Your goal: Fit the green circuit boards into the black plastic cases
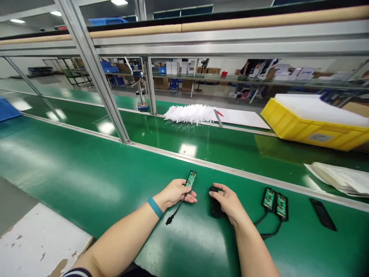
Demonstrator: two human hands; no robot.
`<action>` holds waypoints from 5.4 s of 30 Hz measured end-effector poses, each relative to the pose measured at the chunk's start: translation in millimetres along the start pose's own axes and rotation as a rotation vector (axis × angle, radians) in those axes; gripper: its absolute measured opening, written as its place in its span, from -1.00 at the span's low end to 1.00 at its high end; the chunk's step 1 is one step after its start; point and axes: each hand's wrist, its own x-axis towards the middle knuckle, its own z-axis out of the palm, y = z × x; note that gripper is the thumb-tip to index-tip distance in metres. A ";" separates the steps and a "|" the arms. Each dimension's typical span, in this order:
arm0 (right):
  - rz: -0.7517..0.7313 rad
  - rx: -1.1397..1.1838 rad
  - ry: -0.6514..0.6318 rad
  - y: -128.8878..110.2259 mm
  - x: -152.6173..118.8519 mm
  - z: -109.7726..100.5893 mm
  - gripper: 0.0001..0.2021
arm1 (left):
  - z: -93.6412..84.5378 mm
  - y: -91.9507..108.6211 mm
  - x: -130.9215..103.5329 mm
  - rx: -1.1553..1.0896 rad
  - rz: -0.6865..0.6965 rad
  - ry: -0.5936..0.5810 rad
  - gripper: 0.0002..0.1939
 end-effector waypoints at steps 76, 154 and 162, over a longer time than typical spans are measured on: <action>0.217 0.919 -0.181 4.7 -23.2 31.2 -0.87 | 2.6 -10.9 -16.7 1.490 0.713 0.133 -0.66; -0.272 0.295 -0.028 1.0 -28.0 21.3 -0.84 | 13.6 -4.5 -23.4 1.080 0.366 0.090 -0.80; -0.119 0.404 -0.070 11.5 -26.8 29.2 -0.63 | 27.0 -7.8 -28.3 0.629 0.052 -0.064 -0.61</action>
